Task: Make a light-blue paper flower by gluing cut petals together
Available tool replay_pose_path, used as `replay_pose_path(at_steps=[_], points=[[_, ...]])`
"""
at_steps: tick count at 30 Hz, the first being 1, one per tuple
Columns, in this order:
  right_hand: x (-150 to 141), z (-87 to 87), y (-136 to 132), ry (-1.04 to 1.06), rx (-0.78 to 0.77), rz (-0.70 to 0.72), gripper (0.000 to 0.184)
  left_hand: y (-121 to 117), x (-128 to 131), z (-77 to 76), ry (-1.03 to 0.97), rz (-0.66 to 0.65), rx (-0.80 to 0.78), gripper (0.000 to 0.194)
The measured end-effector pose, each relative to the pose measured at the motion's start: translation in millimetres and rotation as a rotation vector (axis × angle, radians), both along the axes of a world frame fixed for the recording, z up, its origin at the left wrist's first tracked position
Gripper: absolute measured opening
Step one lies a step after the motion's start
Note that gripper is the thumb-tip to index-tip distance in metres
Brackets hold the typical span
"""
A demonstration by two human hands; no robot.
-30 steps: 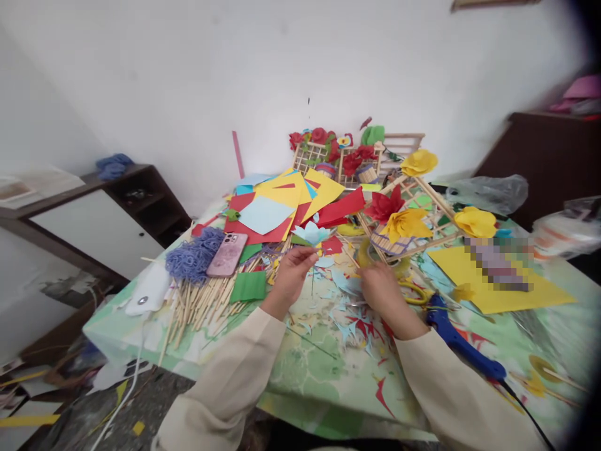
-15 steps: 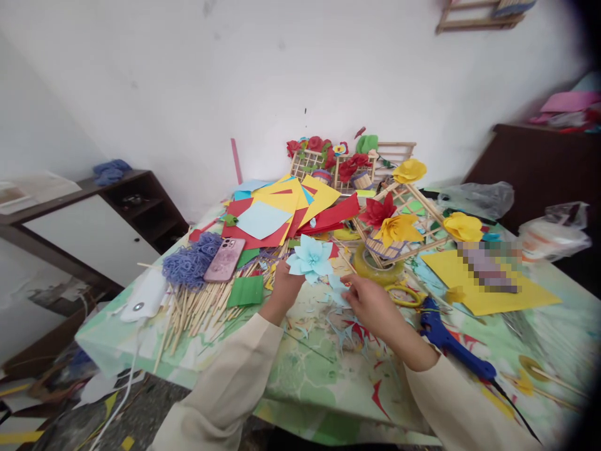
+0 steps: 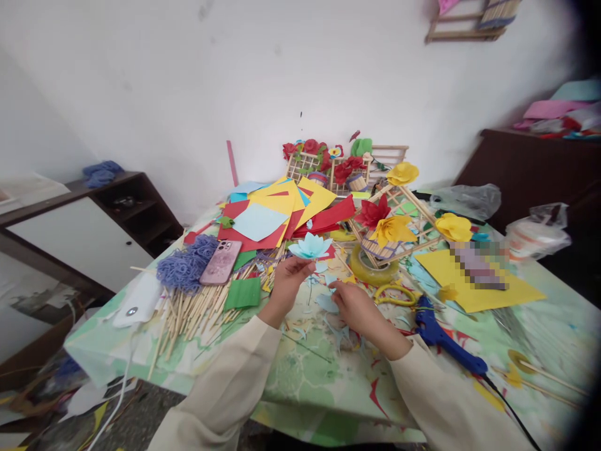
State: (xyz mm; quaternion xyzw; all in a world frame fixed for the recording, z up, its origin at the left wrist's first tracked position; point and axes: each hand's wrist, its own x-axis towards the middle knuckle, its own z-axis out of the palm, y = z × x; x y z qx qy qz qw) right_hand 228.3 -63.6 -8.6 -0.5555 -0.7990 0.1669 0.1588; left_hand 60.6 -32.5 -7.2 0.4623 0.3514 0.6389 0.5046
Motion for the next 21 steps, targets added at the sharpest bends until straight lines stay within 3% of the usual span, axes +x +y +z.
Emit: replay_pose_path(at_steps=[4,8,13,21], points=[[27.7,6.0,-15.8,0.016,0.211,-0.007,0.033,0.8,-1.2,1.2,-0.052,-0.002,-0.103,0.021],[90.1,-1.7,-40.0,-0.095,0.368,-0.179,0.036,-0.4,-0.8,5.2,-0.082,-0.019,-0.184,0.025],[155.8,-24.2,-59.3,-0.339,0.325,-0.357,0.048,-1.3,1.3,3.7,-0.122,-0.062,-0.2,0.025],[176.8,-31.6,-80.5,-0.314,0.28,-0.328,0.053,1.0,-0.1,3.5,-0.198,-0.077,-0.228,0.022]])
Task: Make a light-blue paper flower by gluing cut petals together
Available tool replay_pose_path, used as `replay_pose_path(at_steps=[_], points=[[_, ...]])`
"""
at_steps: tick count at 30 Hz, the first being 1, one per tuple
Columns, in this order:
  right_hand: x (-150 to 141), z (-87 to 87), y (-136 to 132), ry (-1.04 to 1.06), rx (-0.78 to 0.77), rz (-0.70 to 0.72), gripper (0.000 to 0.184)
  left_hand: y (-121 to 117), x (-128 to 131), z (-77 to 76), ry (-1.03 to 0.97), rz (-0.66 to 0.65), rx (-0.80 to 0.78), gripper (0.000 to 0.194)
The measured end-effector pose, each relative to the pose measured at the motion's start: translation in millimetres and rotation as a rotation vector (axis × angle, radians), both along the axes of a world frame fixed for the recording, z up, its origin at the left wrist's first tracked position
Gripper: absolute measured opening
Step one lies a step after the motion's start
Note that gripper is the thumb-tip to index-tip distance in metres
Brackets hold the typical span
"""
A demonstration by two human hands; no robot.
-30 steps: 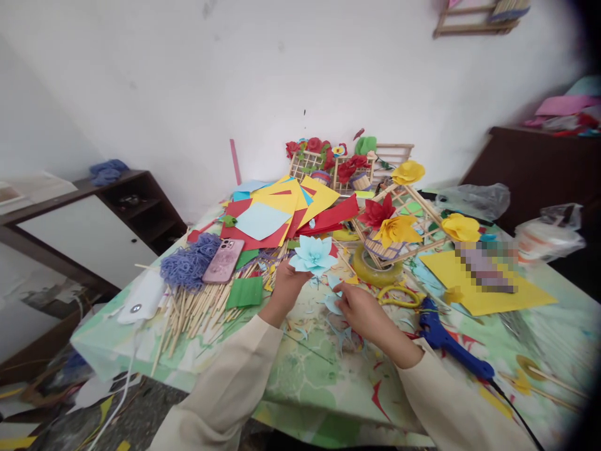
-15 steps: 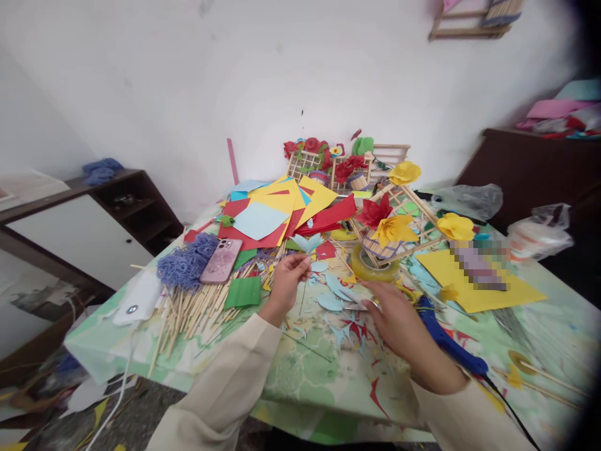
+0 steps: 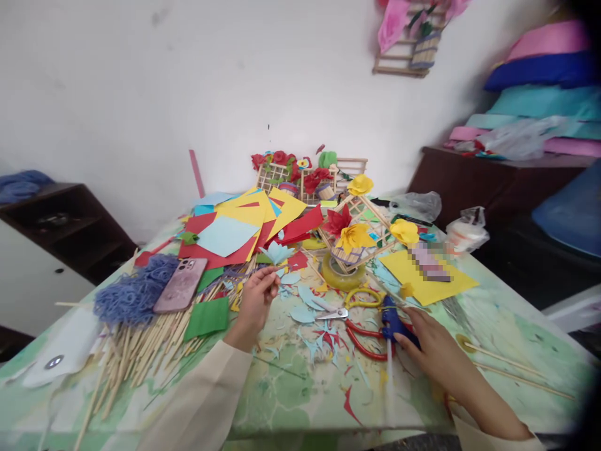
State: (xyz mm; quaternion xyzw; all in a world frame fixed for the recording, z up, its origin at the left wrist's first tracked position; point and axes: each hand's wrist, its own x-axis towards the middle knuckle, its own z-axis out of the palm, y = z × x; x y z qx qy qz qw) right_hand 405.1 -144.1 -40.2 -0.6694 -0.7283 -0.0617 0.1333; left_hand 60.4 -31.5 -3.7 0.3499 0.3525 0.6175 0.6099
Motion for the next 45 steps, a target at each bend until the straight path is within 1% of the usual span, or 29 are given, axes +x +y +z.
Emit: replay_pose_path(at_steps=[3,5,10,13,16,20,23,26,29,31,34,36,38,40,42,43,45], points=[[-2.2,4.0,-8.2,-0.015,-0.029,0.025,0.048,-1.6,0.5,2.9,0.004,0.012,-0.022,0.025],[-7.1,7.2,-9.0,-0.009,-0.052,0.033,0.045,-2.7,1.4,3.4,0.013,0.002,-0.018,0.026],[-18.6,9.7,0.6,-0.008,-0.074,-0.04,0.043,-3.1,2.9,1.9,0.04,0.0,0.007,0.028],[-20.1,8.5,3.9,-0.023,-0.068,-0.071,0.037,-2.4,2.9,1.4,0.042,0.023,0.02,0.029],[-18.0,11.4,3.3,-0.01,-0.012,-0.075,0.033,-1.9,2.9,1.1,0.045,0.04,0.035,0.03],[-11.4,21.3,0.4,0.03,0.16,-0.059,0.034,-2.2,3.7,0.7,0.041,0.047,0.039,0.031],[-12.4,28.2,-1.8,0.097,0.299,0.007,0.038,-4.0,5.6,-0.1,0.056,0.04,0.044,0.031],[-28.5,33.8,-4.6,0.218,0.372,0.127,0.039,-6.3,8.7,-1.9,0.113,0.041,0.069,0.031],[-58.3,38.8,-7.4,0.345,0.388,0.302,0.042,-8.2,12.0,-4.3,0.21,0.058,0.114,0.028],[-80.4,41.7,-7.8,0.409,0.364,0.463,0.044,-9.4,13.5,-5.5,0.288,0.065,0.151,0.025],[-108.7,44.9,-4.2,0.443,0.321,0.7,0.047,-11.6,14.1,-6.0,0.407,0.102,0.23,0.022],[-122.1,45.9,0.5,0.427,0.326,0.789,0.045,-13.7,13.1,-5.5,0.547,0.155,0.311,0.018],[-130.9,45.4,5.9,0.406,0.343,0.818,0.041,-16.1,11.5,-4.6,0.701,0.217,0.387,0.014],[-135.8,43.3,10.9,0.396,0.361,0.821,0.036,-18.5,10.3,-3.5,0.788,0.269,0.44,0.012],[-138.2,39.9,15.1,0.409,0.384,0.803,0.033,-20.5,10.4,-2.5,0.793,0.288,0.442,0.012],[-138.8,38.1,16.9,0.426,0.393,0.783,0.032,-21.2,11.1,-2.2,0.768,0.278,0.416,0.011],[-140.0,35.1,19.9,0.481,0.397,0.73,0.03,-21.9,13.6,-2.1,0.667,0.205,0.313,0.013]])
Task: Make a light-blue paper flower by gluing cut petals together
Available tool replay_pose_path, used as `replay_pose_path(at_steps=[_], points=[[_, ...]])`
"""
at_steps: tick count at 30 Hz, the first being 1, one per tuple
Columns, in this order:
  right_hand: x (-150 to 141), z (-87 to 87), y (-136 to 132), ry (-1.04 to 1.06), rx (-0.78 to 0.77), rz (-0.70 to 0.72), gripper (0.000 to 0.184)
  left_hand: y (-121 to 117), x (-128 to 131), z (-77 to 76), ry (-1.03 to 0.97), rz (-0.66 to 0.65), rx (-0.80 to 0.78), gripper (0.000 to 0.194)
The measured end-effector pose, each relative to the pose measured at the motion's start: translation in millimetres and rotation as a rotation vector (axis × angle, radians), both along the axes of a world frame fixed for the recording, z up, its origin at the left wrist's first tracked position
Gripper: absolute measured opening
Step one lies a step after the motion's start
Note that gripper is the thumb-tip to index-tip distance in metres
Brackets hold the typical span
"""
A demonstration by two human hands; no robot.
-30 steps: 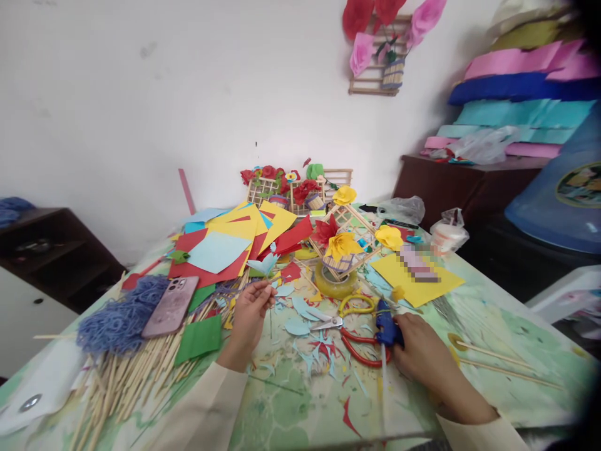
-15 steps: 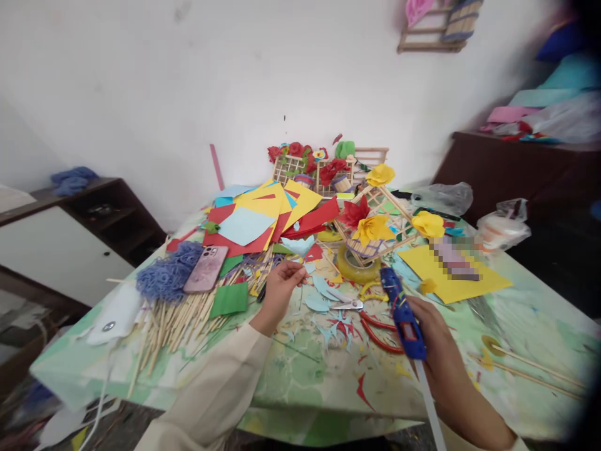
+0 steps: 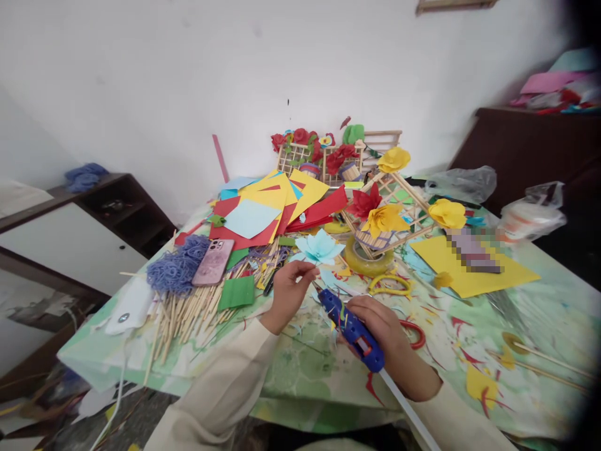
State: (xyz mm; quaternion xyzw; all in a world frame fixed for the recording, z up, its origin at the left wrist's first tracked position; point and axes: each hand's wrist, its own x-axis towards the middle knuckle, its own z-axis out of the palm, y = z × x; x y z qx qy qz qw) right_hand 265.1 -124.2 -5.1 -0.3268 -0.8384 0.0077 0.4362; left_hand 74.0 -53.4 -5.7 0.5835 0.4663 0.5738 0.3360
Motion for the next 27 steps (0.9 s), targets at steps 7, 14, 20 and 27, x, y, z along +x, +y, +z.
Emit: replay_pose_path(at_steps=[7,14,20,27], points=[[-5.4,-0.9,6.3,0.232,-0.22,-0.143,0.018,-0.7,8.8,-4.7,-0.347,-0.261,-0.338,0.02],[-5.0,-4.9,8.0,0.292,-0.371,-0.198,0.026,-5.0,11.6,-1.4,-0.229,-0.213,-0.355,0.021],[-4.1,-6.9,9.7,0.247,-0.338,-0.205,0.022,-7.5,14.9,2.4,-0.112,-0.174,-0.305,0.017],[-4.1,-8.5,9.7,0.194,-0.313,-0.266,0.025,-8.3,14.9,-1.8,0.027,-0.135,-0.261,0.012]])
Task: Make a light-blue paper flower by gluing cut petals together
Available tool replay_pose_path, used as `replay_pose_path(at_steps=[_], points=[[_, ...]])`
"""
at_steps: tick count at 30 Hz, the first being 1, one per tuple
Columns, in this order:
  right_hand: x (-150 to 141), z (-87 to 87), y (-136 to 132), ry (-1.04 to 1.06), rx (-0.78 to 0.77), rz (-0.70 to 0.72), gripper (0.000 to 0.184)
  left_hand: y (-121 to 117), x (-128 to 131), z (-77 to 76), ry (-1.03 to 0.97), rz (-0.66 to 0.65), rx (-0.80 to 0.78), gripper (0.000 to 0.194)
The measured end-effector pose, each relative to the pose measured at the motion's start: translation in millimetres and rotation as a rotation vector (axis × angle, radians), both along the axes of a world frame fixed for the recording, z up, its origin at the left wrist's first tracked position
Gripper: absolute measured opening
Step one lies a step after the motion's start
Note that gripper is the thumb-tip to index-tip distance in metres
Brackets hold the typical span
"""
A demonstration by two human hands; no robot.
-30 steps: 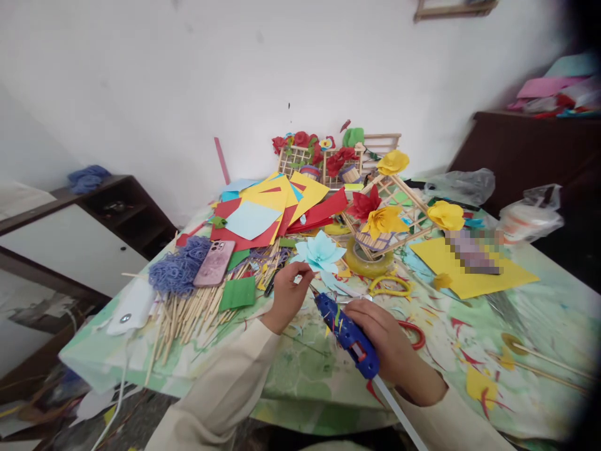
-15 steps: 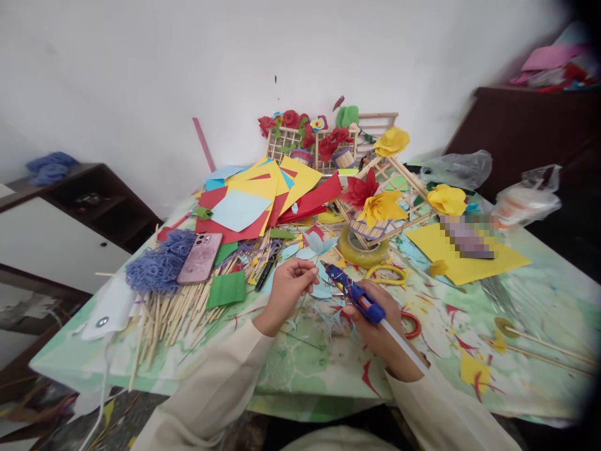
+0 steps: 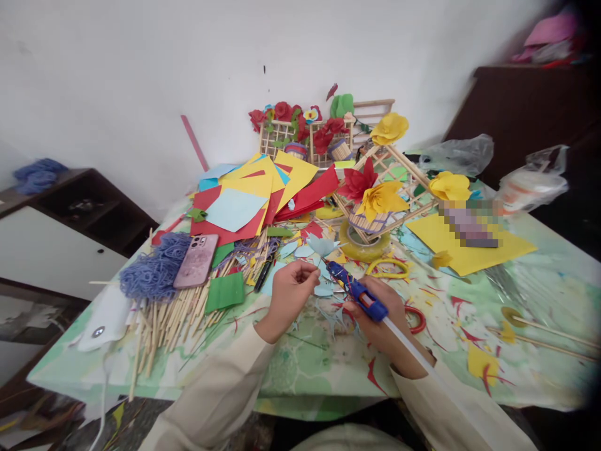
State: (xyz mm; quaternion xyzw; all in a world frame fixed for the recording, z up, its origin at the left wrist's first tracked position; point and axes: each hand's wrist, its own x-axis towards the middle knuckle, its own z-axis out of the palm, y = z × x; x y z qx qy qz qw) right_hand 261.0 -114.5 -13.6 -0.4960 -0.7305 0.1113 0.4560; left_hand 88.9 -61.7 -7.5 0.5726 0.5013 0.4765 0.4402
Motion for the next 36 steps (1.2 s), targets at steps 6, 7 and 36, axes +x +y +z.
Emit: replay_pose_path(at_steps=[6,7,36], points=[[1.0,-1.4,0.4,-0.008,0.004,-0.017,0.023,-2.3,-1.2,-2.2,0.106,0.006,0.059,0.01],[1.1,-1.6,0.6,-0.015,-0.001,-0.017,0.022,-2.5,-1.4,-2.5,0.115,0.007,0.062,0.01],[1.6,-0.8,-1.1,-0.106,0.002,-0.079,0.02,-2.0,-2.4,0.7,0.07,-0.016,0.067,0.007]])
